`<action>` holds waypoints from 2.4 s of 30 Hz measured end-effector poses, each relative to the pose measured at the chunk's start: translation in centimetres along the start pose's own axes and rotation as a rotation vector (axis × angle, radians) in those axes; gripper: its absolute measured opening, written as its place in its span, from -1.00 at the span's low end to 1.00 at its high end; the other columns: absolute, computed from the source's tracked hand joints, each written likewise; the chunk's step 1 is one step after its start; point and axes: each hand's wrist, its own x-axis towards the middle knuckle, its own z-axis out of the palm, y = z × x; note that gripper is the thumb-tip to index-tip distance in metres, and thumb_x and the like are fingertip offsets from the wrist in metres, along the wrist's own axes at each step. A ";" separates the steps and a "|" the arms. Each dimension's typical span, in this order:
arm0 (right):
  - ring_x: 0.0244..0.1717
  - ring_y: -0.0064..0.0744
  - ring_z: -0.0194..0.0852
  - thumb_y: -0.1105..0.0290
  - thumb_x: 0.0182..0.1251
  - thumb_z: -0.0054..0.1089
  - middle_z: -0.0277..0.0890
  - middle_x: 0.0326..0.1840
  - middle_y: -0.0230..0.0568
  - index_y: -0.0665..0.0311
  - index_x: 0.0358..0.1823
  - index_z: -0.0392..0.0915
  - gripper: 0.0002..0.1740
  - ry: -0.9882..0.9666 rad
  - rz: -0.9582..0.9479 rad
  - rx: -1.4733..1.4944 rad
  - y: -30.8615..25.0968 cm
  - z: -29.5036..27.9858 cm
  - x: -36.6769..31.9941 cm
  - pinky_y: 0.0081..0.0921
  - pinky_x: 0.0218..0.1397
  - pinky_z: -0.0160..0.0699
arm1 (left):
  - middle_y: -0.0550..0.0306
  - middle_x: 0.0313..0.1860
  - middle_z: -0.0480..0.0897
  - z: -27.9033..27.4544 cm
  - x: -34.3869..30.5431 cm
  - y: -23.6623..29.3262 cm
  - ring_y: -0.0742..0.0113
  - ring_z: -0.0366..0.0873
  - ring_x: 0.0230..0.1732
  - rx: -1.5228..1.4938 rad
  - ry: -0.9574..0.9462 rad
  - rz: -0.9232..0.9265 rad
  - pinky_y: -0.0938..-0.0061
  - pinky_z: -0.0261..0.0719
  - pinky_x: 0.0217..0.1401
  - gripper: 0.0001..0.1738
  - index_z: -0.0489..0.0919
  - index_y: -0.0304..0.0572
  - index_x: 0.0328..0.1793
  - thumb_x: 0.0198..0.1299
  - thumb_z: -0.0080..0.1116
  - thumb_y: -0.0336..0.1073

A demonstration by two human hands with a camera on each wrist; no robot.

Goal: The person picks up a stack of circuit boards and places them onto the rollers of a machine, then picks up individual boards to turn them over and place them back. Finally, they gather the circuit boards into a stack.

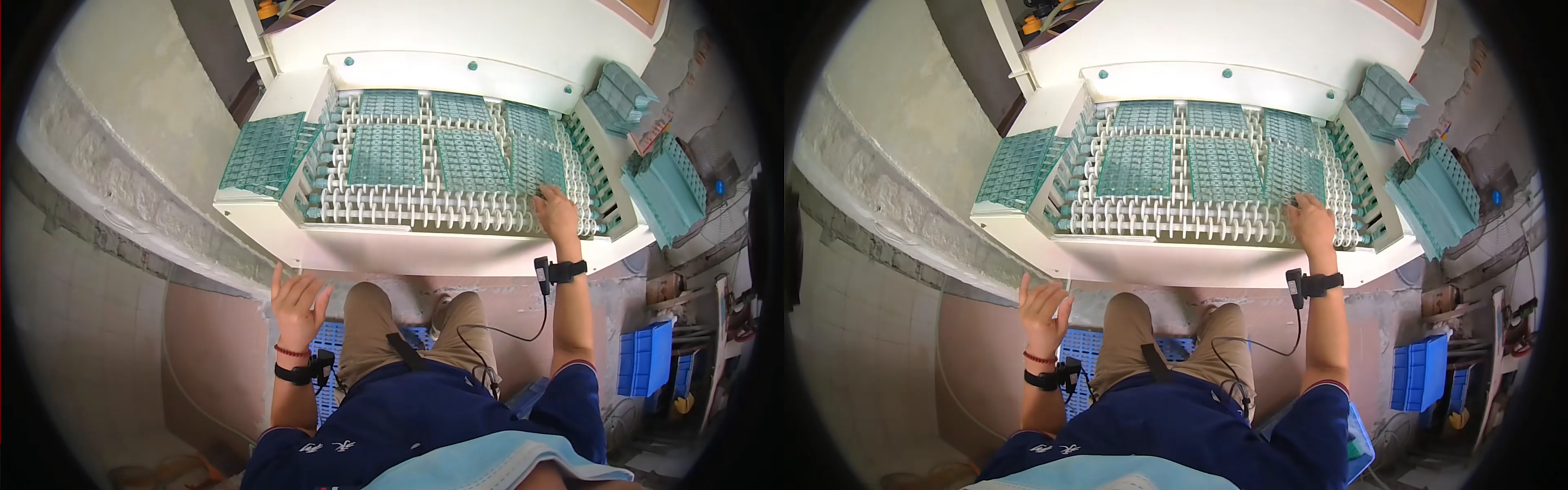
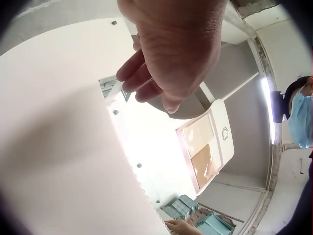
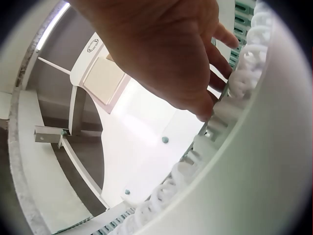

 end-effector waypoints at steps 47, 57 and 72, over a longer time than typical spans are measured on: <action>-0.56 -0.53 0.50 0.15 0.18 0.13 0.53 -0.48 -0.15 0.49 -0.30 0.52 -0.58 -0.622 -0.156 1.149 -35.9 0.2 5.3 -0.63 -0.61 0.49 | -0.16 0.01 0.49 -2.2 11.1 -13.0 -0.08 0.31 0.15 0.459 -0.205 -0.593 0.02 0.13 0.22 -0.16 0.43 -0.45 0.03 0.06 -0.16 0.33; -0.58 -0.49 0.47 0.33 0.18 0.13 0.52 -0.48 -0.12 0.48 -0.34 0.52 -0.73 -0.740 0.068 1.349 -36.8 1.5 5.1 -0.61 -0.64 0.51 | -0.19 -0.03 0.49 -1.7 10.3 -9.6 -0.11 0.35 0.09 0.545 0.010 -0.345 0.13 0.22 0.16 -0.29 0.51 -0.47 -0.17 0.08 -0.06 0.22; -0.73 -0.55 0.36 0.35 0.23 0.08 0.39 -0.71 -0.29 0.37 -0.40 0.45 -0.80 -0.491 0.390 1.605 -16.2 1.2 -7.9 -0.66 -0.63 0.41 | -0.11 -0.13 0.57 7.3 2.3 0.5 0.27 0.59 -0.30 -1.366 -0.199 -0.962 0.47 0.56 -0.23 -0.62 0.38 -0.37 0.00 0.29 -0.14 -0.16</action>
